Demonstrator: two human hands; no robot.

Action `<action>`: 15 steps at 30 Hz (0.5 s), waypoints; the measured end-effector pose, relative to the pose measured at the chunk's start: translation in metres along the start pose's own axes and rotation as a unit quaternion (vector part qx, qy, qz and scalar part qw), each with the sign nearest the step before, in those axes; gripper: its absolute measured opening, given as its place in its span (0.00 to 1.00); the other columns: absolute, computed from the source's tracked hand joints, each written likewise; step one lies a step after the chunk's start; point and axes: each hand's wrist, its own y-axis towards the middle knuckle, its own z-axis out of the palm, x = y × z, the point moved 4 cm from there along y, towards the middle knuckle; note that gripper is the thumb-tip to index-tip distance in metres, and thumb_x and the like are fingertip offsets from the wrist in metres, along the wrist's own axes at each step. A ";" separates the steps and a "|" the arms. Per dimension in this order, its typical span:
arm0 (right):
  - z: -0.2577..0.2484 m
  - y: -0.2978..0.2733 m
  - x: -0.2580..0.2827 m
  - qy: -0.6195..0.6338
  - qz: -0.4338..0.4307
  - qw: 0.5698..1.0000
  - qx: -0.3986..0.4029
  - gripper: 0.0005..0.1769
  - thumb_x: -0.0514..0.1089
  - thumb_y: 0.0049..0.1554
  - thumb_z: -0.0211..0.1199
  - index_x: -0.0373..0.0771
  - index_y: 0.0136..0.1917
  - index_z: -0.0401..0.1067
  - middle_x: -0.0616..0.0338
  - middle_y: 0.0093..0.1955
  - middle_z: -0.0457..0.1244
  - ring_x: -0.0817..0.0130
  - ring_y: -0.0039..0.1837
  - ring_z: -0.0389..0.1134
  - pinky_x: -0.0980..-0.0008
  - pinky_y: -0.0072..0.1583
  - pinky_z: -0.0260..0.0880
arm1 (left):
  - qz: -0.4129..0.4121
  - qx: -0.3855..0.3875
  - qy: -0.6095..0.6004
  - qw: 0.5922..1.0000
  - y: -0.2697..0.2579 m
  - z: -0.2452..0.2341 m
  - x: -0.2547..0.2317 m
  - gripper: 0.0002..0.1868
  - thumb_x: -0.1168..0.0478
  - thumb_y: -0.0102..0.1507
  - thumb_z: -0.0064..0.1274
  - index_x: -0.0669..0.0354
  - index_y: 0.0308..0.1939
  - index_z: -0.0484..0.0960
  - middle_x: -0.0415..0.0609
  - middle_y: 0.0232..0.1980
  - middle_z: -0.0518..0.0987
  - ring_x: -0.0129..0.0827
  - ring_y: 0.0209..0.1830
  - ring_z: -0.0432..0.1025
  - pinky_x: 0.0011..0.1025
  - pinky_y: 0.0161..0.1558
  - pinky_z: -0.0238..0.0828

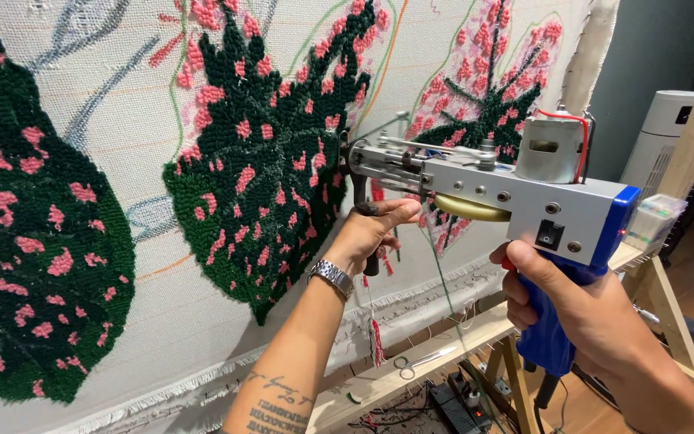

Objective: Using a tufting gun and yarn to create a leaf pattern on a rug canvas.

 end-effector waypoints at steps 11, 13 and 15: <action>-0.005 0.010 0.008 -0.009 0.001 1.000 0.006 0.21 0.51 0.62 0.67 0.29 0.54 0.72 0.54 0.36 0.59 0.66 0.35 0.60 0.66 0.35 0.62 | 0.027 -0.006 0.005 1.000 0.005 0.000 -0.012 0.29 0.42 0.57 0.63 0.53 0.57 0.86 0.45 0.50 0.87 0.29 0.43 0.76 0.23 0.31 0.70; -0.010 0.007 0.012 -0.008 0.001 1.000 0.009 0.21 0.51 0.63 0.67 0.28 0.54 0.71 0.54 0.36 0.59 0.66 0.35 0.60 0.66 0.36 0.62 | 0.065 0.004 -0.005 0.998 0.007 0.005 -0.012 0.30 0.42 0.57 0.63 0.55 0.57 0.85 0.47 0.52 0.87 0.27 0.51 0.79 0.23 0.35 0.76; -0.013 0.006 0.013 -0.025 0.005 1.000 0.006 0.24 0.51 0.63 0.68 0.28 0.60 0.73 0.54 0.36 0.59 0.65 0.35 0.60 0.64 0.34 0.62 | 0.077 0.005 -0.022 0.997 0.008 0.006 -0.013 0.32 0.45 0.59 0.65 0.61 0.61 0.84 0.47 0.59 0.84 0.25 0.51 0.80 0.25 0.37 0.81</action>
